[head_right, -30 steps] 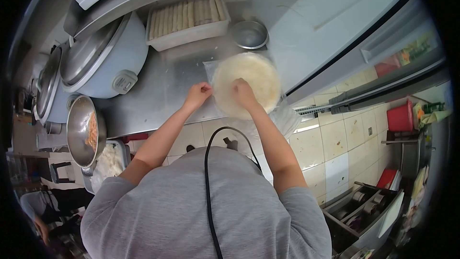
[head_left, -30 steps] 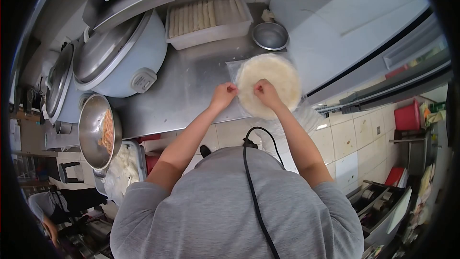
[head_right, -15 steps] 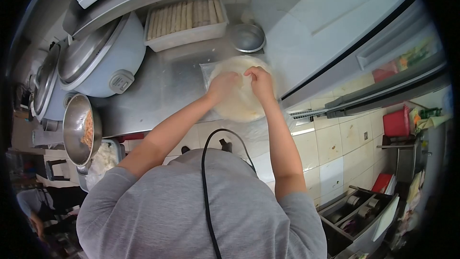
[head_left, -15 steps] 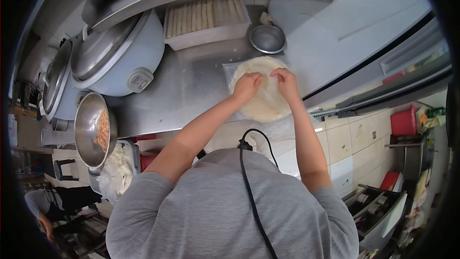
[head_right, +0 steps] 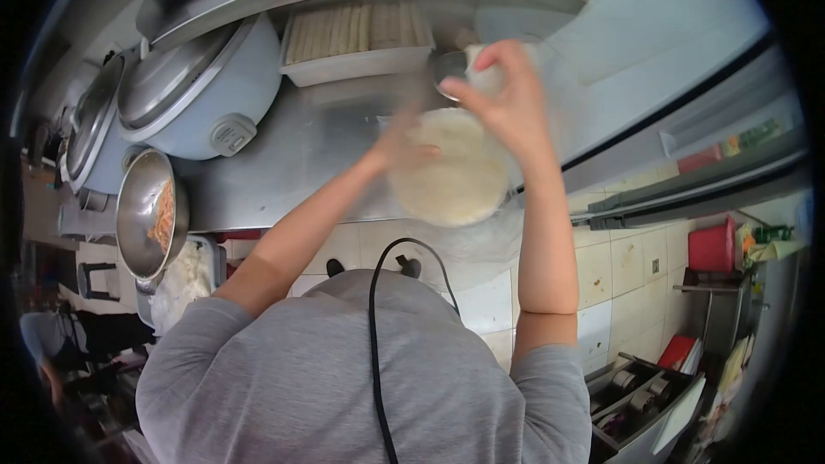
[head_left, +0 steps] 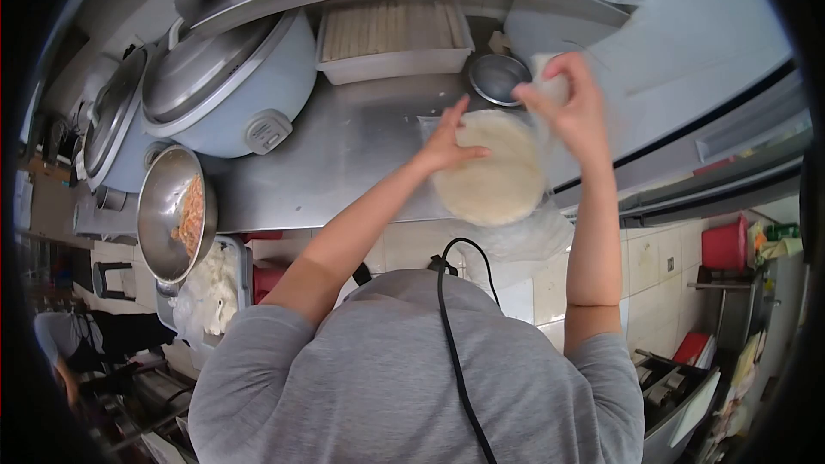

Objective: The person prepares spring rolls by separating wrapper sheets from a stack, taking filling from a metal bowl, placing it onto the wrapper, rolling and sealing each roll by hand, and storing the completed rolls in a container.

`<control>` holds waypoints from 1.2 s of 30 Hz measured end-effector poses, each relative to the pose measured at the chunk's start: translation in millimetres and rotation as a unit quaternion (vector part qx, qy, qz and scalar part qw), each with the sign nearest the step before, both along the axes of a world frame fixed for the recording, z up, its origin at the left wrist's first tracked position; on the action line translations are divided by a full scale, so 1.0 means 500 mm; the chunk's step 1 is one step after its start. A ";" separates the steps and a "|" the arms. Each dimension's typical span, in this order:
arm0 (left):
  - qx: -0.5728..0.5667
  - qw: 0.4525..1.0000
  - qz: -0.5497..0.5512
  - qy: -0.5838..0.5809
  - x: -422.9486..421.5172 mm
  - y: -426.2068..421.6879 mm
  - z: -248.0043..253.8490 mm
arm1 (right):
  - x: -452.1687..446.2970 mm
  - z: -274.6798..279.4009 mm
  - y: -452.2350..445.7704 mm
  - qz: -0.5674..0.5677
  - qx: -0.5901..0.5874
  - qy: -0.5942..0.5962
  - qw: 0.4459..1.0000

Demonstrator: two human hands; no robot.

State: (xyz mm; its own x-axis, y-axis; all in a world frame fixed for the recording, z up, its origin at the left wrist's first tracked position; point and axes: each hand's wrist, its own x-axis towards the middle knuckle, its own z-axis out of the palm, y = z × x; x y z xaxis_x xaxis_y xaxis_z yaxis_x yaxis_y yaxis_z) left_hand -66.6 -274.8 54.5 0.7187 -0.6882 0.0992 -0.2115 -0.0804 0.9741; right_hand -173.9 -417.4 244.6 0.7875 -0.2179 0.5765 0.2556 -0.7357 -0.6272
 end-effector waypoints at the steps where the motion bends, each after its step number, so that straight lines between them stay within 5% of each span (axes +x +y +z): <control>1: 0.001 1.000 0.009 -0.001 -0.003 0.030 0.052 | 0.017 -0.016 0.020 0.036 -0.049 0.043 0.997; 3: -0.099 0.970 0.082 -0.206 -0.013 0.099 0.144 | 0.028 -0.045 0.084 0.091 -0.050 0.091 0.990; 6: 0.004 0.932 0.025 -0.361 0.006 0.207 0.186 | 0.042 -0.078 0.147 0.186 -0.015 0.136 0.973; 7: 0.009 0.931 0.037 -0.362 0.012 0.246 0.207 | 0.051 -0.086 0.162 0.221 0.023 0.132 0.966; 9: 0.108 0.993 0.016 -0.047 0.023 0.322 0.241 | 0.079 -0.109 0.179 0.255 0.067 0.125 0.956; 11: 0.149 0.986 0.058 -0.051 0.047 0.384 0.243 | 0.125 -0.144 0.179 0.245 0.142 0.247 0.927; 15: 0.163 0.974 0.139 -0.081 0.108 0.475 0.218 | 0.224 -0.209 0.208 0.228 0.151 0.165 0.948; 19: 0.158 0.966 0.181 -0.096 0.107 0.529 0.192 | 0.233 -0.200 0.247 0.226 0.034 0.068 0.971; 21: 0.145 0.951 0.181 -0.206 0.119 0.556 0.092 | 0.219 -0.240 0.265 0.223 0.017 0.085 0.971; 24: 0.242 0.903 0.168 -0.314 0.072 0.576 -0.005 | 0.200 -0.381 0.277 0.262 -0.116 0.048 0.957; 26: 0.414 0.834 0.160 -0.326 0.018 0.582 -0.040 | 0.170 -0.454 0.283 0.285 -0.155 0.065 0.944; 28: 0.396 0.852 0.184 -0.289 -0.024 0.612 -0.058 | 0.142 -0.490 0.297 0.282 -0.262 0.185 0.905; 30: 0.382 0.860 0.224 -0.253 -0.055 0.664 -0.056 | 0.144 -0.460 0.315 0.268 -0.233 0.238 0.904; 32: 0.207 0.897 0.322 -0.221 -0.087 0.730 -0.032 | 0.182 -0.406 0.379 0.263 -0.209 0.288 0.897; 36: 0.146 0.774 0.510 -0.345 -0.130 0.886 0.054 | 0.275 -0.278 0.576 0.341 -0.130 0.169 0.916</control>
State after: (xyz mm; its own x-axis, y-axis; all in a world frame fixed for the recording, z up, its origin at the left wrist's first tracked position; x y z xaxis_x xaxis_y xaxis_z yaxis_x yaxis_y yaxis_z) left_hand -131.8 168.3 81.6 0.7482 0.1378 0.6490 -0.3546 -0.7436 0.5668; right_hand -36.5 -129.4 105.6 0.8323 0.5007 0.2379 0.5349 -0.6127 -0.5818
